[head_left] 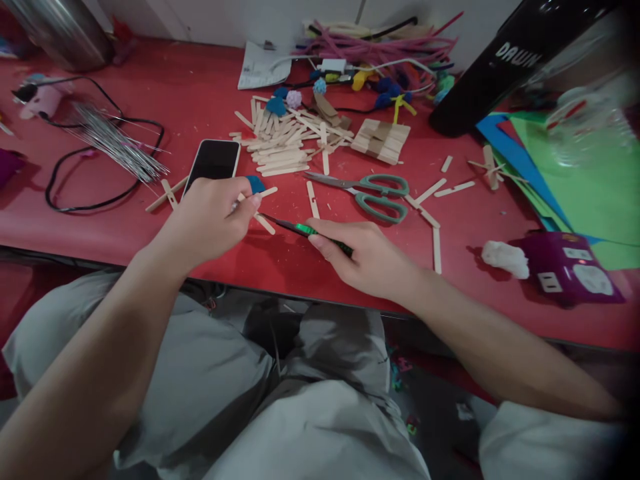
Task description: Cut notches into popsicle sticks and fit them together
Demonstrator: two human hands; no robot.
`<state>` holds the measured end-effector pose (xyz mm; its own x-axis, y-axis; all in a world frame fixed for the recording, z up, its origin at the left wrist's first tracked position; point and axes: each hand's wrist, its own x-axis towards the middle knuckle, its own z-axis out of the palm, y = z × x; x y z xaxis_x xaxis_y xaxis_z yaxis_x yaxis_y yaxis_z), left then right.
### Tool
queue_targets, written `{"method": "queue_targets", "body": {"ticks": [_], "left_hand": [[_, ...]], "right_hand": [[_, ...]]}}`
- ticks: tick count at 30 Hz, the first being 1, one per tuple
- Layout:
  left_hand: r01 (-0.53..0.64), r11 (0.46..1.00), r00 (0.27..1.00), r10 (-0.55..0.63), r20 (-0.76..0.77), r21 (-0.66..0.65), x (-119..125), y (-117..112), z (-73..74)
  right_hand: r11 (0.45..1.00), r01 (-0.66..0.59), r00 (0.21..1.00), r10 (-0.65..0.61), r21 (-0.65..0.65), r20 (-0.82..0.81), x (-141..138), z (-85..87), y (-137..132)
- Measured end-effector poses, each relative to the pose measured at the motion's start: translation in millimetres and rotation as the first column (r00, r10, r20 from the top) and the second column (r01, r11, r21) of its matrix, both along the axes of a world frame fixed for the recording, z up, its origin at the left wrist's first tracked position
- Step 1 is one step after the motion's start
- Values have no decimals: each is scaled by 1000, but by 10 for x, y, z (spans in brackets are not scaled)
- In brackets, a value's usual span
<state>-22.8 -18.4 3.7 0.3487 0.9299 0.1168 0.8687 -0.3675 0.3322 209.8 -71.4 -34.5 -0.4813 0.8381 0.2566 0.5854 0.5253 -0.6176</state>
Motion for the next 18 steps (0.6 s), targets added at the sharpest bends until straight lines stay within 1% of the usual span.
{"method": "queue_targets", "body": {"ticks": [8,12,18], "left_hand": [[-21,999,999,20,-36,-29,-25,-9,-5],[-6,1000,999,5,-41,-13,-40,4,-9],[-26,999,998,24,-50,-45,-16,-6,28]], "right_hand": [[1000,10,1000,-10,-24,12,1,-39,1],[1000,9,1000,-8,-21,29,-8,-30,2],[999,6,1000,-6,37,2,9,-47,-6]]}}
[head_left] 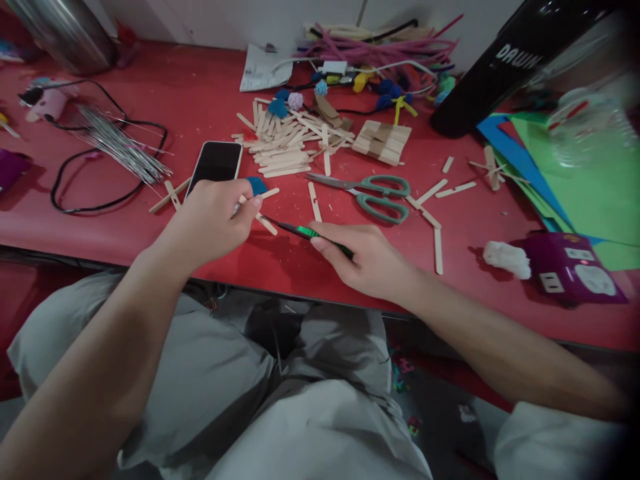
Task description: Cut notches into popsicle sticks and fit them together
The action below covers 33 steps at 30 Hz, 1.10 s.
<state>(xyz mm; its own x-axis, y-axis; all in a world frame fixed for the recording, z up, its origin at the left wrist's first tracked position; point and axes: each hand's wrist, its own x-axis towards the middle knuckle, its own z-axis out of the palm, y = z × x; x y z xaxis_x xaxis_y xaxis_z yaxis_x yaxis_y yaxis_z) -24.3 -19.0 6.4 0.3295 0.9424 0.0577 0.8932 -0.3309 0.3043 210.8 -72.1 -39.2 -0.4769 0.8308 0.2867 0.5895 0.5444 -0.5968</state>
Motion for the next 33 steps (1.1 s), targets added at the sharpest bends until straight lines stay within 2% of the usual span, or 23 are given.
{"method": "queue_targets", "body": {"ticks": [8,13,23,29,31,33], "left_hand": [[-21,1000,1000,21,7,12,15,-3,29],[-62,998,998,62,21,-3,9,29,-4],[-96,991,993,101,57,-94,25,87,20],[-122,980,992,122,-7,-156,-33,119,6],[-123,974,990,135,47,-191,-46,102,1],[-114,969,979,147,143,-218,-44,71,-5]], "right_hand": [[999,5,997,-1,44,-84,21,-21,-15],[998,18,993,-11,62,-115,10,-26,-11],[998,64,987,-66,-17,-150,24,-31,-26],[982,119,967,-148,-148,-206,16,73,-46],[982,146,966,-168,-118,-199,29,67,-14],[978,209,958,-210,-27,-194,59,15,49]]}}
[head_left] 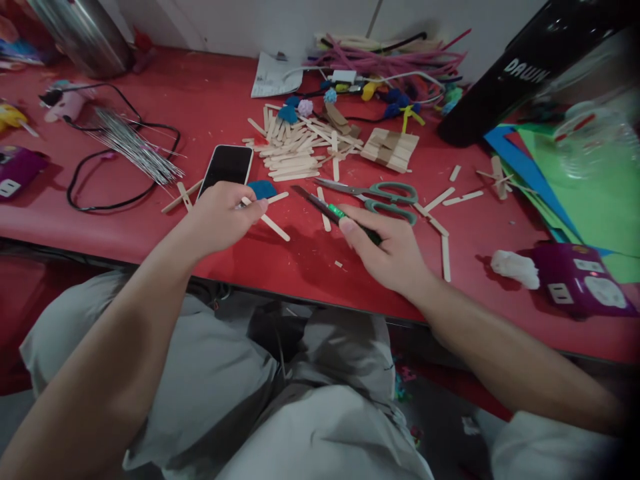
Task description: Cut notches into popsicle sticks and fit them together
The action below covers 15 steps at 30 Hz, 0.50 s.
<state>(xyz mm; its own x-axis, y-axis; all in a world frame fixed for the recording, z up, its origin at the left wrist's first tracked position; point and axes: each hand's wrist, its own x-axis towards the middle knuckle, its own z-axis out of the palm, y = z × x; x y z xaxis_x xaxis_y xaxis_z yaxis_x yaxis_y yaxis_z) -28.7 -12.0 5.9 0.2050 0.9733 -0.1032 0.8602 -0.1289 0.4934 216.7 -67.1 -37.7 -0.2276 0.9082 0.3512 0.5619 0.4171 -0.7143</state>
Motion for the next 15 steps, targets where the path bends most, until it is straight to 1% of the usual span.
{"method": "queue_targets", "body": {"ticks": [1,3,5,6,7,8,10,12,15], "left_hand": [[7,1000,998,-7,55,2,6,-20,-2],[44,998,984,-50,174,37,29,-64,-3],[69,995,957,-86,278,70,65,-109,3],[66,995,942,-87,323,73,88,-130,7],[60,996,929,-80,360,66,114,-150,10],[54,997,918,-71,391,55,143,-168,11],[50,998,899,-66,432,49,205,-200,6],[64,997,890,-81,448,52,270,-227,-11],[97,993,896,-116,429,67,371,-267,-50]], "right_hand": [[998,37,999,-39,58,25,22,-37,38],[982,77,986,-100,171,132,68,-110,110],[968,83,949,-148,235,277,99,-144,149],[958,67,938,-156,278,310,103,-138,151],[947,42,936,-149,317,320,98,-117,141],[931,10,949,-124,364,289,85,-85,122],[920,-54,981,-24,388,193,42,-9,70],[899,-111,986,46,424,160,-7,44,28],[877,-128,984,56,462,167,-61,46,14]]}}
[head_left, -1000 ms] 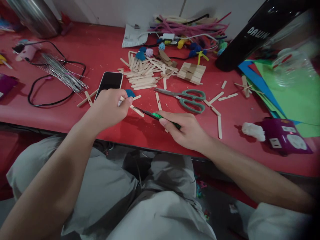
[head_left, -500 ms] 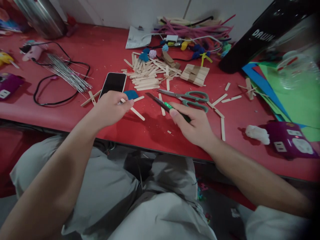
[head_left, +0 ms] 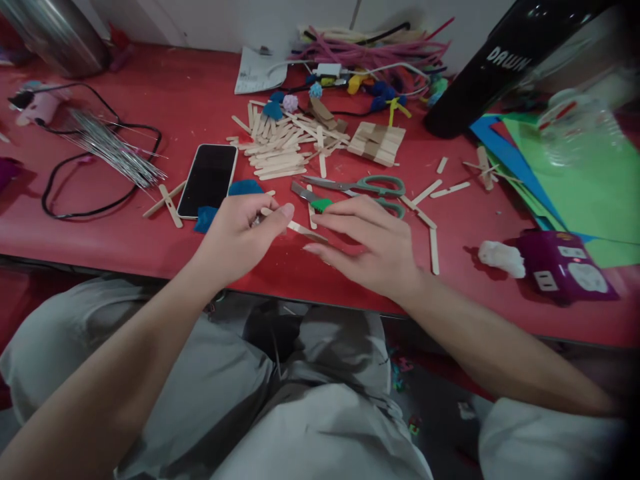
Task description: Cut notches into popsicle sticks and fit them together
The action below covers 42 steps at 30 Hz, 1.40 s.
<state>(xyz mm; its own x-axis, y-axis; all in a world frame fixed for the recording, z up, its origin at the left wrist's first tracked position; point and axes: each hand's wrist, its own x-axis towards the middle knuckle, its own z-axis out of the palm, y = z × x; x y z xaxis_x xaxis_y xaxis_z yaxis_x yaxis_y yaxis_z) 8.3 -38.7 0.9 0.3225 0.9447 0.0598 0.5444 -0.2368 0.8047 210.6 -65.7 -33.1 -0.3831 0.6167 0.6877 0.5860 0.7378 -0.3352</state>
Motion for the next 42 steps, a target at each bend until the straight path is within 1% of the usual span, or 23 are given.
{"method": "queue_targets", "body": {"ticks": [3,6,8,12,15,20,22,24,26,27,29,31,33,35,36,37,39,41,42], "left_hand": [[15,1000,999,-14,-32,20,100,-35,-40],[20,1000,999,-19,-44,19,185,-58,-74],[26,999,997,-23,-76,41,224,-67,-92],[61,990,985,-39,-167,129,252,-81,-114],[77,987,982,-51,-179,143,242,-92,-128],[100,975,980,-62,-188,197,223,-84,-161],[104,969,982,-65,-176,223,215,-74,-163],[108,970,985,-75,-155,218,199,-66,-148],[118,977,989,-99,-112,178,171,-62,-121],[125,980,990,-113,-83,155,155,-62,-108],[143,982,989,-137,-50,124,126,-65,-90],[173,980,983,-166,-71,96,116,-77,-97],[215,976,971,-209,-116,44,133,-97,-128],[252,968,960,-250,-129,-6,168,-122,-172],[251,968,960,-251,-124,-14,185,-133,-192],[245,969,964,-244,-108,-8,200,-141,-208],[227,973,973,-225,-53,30,214,-142,-222],[210,975,977,-212,11,77,208,-127,-214],[203,975,978,-207,36,94,201,-117,-204]], "right_hand": [[999,-1,1000,1,34,6,-25,-47,16],[999,4,999,-6,37,34,-27,-78,16],[999,11,999,-13,41,49,-19,-86,9],[997,-14,998,9,76,62,-1,-99,18],[996,-39,997,33,81,73,8,-118,42],[998,-69,995,68,10,74,16,-136,48],[996,-88,996,89,-33,29,14,-121,38],[986,-110,993,104,-124,-56,9,-89,30],[952,-150,980,106,-266,-171,3,-48,28],[922,-174,967,93,-345,-239,2,-29,30],[846,-226,927,35,-483,-372,0,-5,43],[775,-274,868,-54,-569,-493,0,-8,62],[712,-345,786,-137,-612,-602,0,-31,85],[649,-426,703,-201,-630,-682,-1,-58,105],[625,-458,671,-224,-633,-707,-1,-69,113],[611,-481,647,-236,-629,-725,1,-77,120],[607,-503,626,-235,-615,-744,10,-83,130],[602,-529,621,-206,-598,-756,26,-83,134],[590,-544,623,-191,-596,-758,35,-81,135]]}}
